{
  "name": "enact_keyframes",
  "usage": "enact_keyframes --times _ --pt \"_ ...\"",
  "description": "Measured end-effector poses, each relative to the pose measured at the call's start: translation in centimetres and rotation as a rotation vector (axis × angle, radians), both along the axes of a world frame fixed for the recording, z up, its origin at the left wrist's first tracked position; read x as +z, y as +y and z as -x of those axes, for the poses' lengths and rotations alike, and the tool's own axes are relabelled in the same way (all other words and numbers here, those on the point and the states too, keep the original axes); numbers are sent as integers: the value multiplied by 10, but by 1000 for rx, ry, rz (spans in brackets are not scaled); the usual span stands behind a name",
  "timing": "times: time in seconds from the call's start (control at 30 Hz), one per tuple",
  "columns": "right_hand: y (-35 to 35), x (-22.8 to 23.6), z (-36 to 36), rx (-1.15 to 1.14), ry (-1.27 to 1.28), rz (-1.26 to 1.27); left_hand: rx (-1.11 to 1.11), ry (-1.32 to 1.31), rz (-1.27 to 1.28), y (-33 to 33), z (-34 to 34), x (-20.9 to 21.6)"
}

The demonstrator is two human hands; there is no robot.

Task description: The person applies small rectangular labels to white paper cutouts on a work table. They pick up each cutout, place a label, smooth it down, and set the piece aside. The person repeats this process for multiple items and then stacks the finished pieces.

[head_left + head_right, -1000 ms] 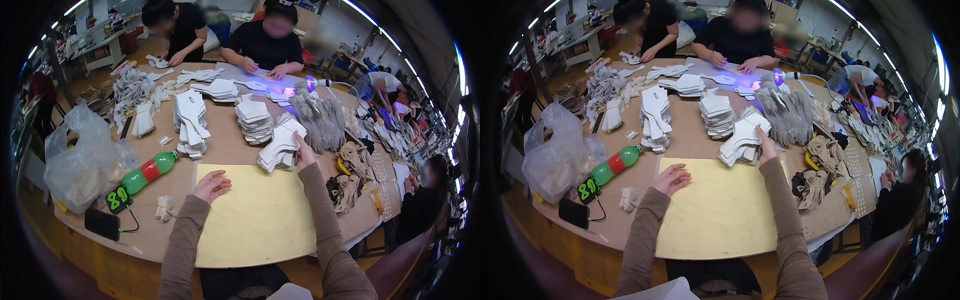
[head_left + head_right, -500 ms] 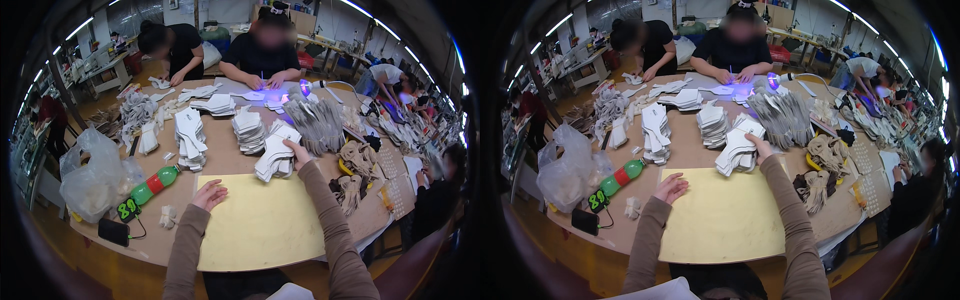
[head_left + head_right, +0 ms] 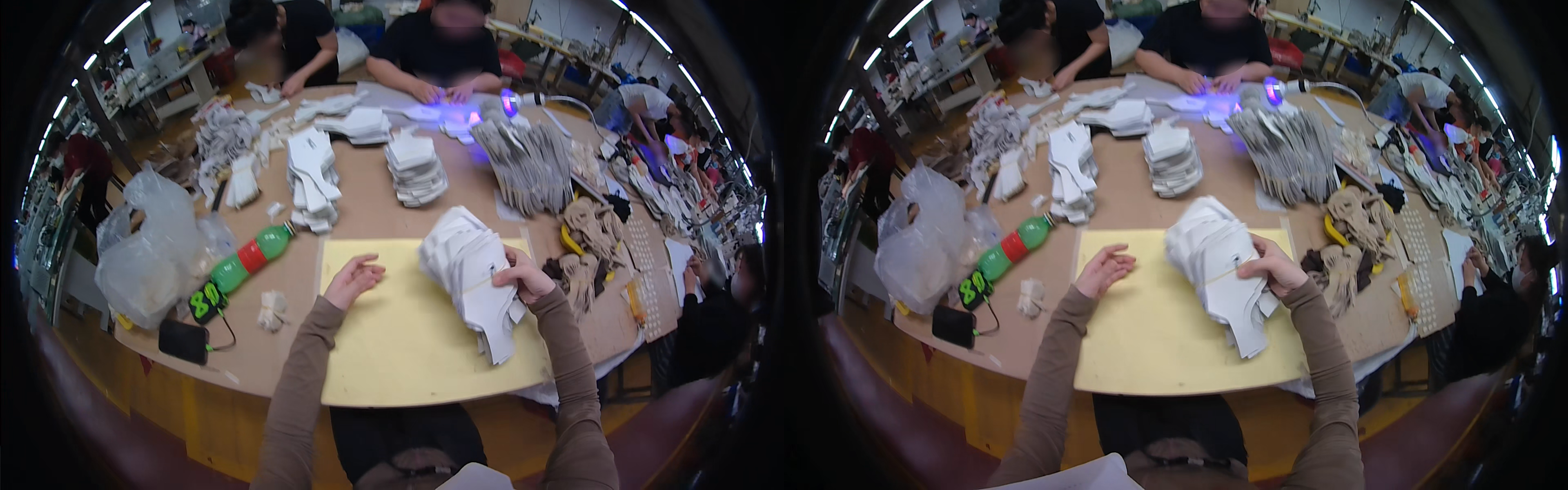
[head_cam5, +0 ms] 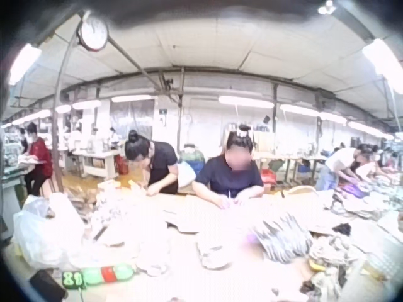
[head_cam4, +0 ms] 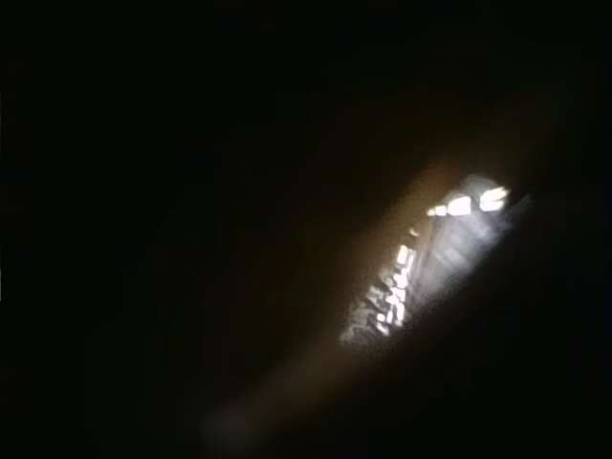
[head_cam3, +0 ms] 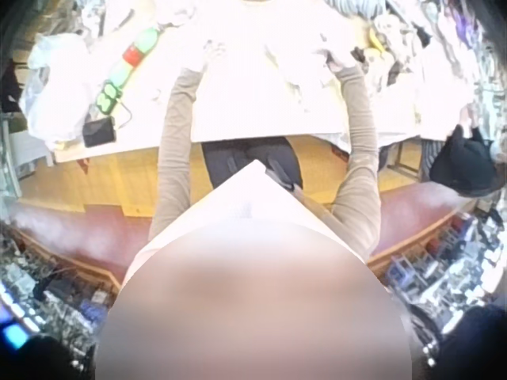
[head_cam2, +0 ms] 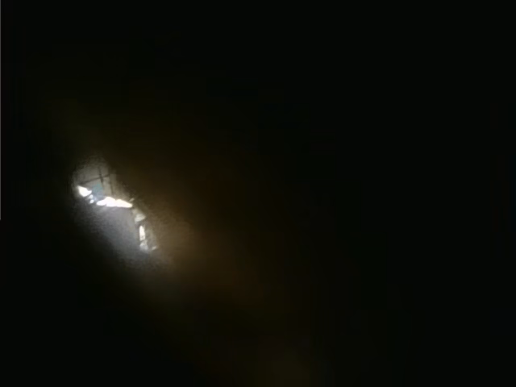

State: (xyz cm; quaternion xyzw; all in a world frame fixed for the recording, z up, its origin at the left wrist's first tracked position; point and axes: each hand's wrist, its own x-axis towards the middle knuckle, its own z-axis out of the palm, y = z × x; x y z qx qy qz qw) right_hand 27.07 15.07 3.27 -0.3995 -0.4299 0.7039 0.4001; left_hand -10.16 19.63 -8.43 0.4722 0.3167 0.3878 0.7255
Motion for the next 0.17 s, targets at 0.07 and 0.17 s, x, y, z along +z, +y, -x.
enact_keyframes --times 0.07,0.17 --pt "-16 10 13 165 -335 -192 -114 -159 -11 -21 -15 4" --pt "-33 17 47 390 -808 -550 -34 181 -441 -68 -53 21"
